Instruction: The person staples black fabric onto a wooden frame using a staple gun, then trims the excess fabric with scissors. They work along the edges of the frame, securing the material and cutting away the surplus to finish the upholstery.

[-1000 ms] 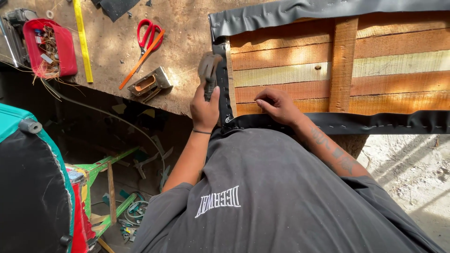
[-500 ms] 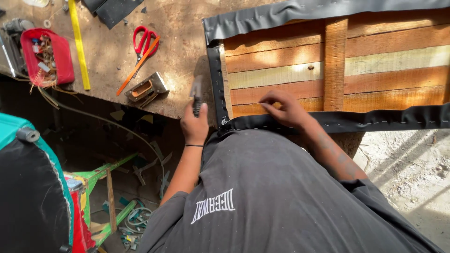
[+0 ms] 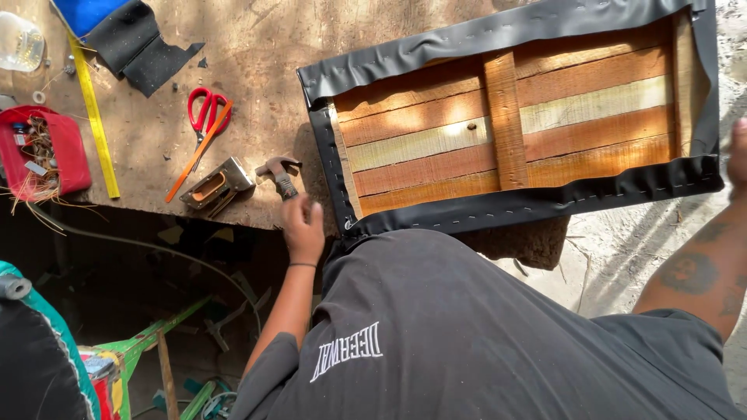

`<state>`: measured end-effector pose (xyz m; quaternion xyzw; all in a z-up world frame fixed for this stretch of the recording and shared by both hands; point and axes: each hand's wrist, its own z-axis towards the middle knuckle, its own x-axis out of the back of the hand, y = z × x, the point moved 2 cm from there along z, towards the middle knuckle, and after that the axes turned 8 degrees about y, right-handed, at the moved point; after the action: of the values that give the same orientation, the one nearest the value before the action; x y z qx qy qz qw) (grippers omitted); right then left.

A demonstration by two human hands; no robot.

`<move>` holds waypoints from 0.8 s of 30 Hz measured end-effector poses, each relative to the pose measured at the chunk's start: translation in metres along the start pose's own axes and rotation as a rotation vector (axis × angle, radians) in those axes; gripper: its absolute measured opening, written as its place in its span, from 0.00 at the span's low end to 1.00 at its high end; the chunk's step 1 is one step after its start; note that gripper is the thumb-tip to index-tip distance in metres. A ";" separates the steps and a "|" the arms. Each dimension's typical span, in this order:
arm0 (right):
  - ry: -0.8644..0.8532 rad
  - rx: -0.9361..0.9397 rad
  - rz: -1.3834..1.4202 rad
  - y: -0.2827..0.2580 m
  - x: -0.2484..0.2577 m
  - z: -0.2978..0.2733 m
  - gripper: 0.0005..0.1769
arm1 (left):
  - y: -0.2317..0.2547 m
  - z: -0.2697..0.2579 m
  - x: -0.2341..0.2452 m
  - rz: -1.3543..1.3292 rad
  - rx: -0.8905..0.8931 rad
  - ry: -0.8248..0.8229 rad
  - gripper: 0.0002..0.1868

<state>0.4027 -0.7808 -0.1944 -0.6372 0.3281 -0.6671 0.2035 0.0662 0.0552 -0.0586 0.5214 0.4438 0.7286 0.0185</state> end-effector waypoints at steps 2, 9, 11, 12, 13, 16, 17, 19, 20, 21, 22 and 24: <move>0.002 -0.288 0.063 -0.059 0.002 -0.032 0.33 | -0.012 -0.024 -0.013 -0.208 0.232 -0.189 0.25; -0.223 -0.405 0.408 -0.114 0.003 -0.065 0.29 | 0.057 0.005 0.020 -0.521 0.917 -0.532 0.59; -0.254 -0.427 0.404 -0.129 0.009 -0.076 0.33 | 0.059 0.026 0.023 -0.542 0.913 -0.509 0.55; -0.288 -0.463 0.398 -0.135 0.011 -0.083 0.37 | 0.061 0.037 0.025 -0.551 0.917 -0.491 0.52; -0.285 -0.455 0.398 -0.144 0.011 -0.090 0.37 | 0.066 0.061 0.031 -0.558 0.912 -0.489 0.52; -0.196 -0.602 0.225 -0.205 0.014 -0.131 0.54 | 0.091 0.136 0.045 -0.634 0.517 -0.372 0.49; -0.281 -0.611 -0.077 -0.259 0.012 -0.156 0.55 | 0.098 0.160 0.049 -0.802 0.494 -0.121 0.36; -0.354 -0.615 -0.378 -0.313 -0.008 -0.201 0.57 | 0.109 0.187 0.047 -0.967 0.458 0.129 0.27; -0.576 -0.344 -0.380 -0.309 -0.036 -0.219 0.31 | 0.112 0.191 0.043 -0.845 0.434 0.216 0.34; -0.795 -0.072 -0.373 -0.304 -0.063 -0.240 0.17 | 0.115 0.194 0.038 -0.720 0.409 0.302 0.44; -0.790 -0.075 -0.374 -0.353 -0.075 -0.254 0.17 | 0.105 0.180 0.018 -0.724 0.407 0.297 0.44; -0.999 -0.443 0.013 -0.454 -0.097 -0.304 0.43 | 0.080 0.151 -0.022 -0.813 0.503 0.235 0.34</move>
<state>0.1807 -0.3406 0.0606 -0.9021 0.3281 -0.1971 0.1995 0.2285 0.0910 -0.0116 0.2086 0.7724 0.5868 0.1246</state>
